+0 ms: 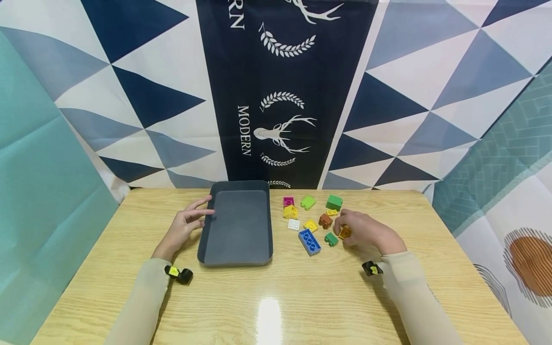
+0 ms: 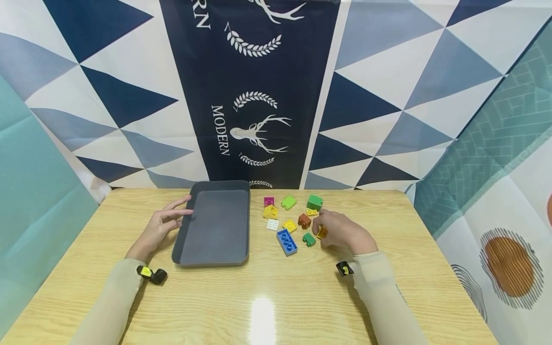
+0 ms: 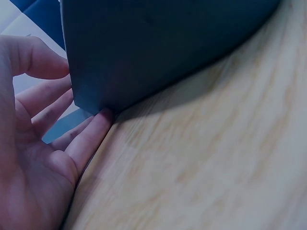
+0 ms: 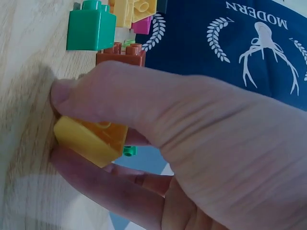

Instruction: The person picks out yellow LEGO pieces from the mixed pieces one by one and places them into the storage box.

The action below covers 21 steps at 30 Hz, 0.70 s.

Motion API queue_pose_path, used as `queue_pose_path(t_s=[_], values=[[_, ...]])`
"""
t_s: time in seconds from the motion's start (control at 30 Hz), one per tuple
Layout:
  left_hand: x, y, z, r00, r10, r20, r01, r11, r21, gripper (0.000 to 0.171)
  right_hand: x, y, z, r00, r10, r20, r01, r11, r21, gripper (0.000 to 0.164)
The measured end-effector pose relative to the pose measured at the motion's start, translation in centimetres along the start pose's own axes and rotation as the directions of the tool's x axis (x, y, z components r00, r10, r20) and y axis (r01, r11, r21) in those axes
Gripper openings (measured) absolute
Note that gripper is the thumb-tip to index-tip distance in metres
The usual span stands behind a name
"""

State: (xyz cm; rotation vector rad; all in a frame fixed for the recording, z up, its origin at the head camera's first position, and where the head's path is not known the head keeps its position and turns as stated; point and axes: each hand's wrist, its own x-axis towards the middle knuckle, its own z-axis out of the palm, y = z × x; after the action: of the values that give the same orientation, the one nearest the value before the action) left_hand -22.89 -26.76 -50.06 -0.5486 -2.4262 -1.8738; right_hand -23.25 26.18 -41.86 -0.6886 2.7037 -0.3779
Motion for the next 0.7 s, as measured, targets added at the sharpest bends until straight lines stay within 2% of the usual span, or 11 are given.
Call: queue_pose_path(t_s=[0.7], values=[[-0.04,-0.05,-0.02,1.0,-0.007,0.004,0.007,1.0,0.001,0.041,0.09,-0.38,-0.01,1.0,-0.022,-0.008,0.021,0.996,-0.084,0.025]])
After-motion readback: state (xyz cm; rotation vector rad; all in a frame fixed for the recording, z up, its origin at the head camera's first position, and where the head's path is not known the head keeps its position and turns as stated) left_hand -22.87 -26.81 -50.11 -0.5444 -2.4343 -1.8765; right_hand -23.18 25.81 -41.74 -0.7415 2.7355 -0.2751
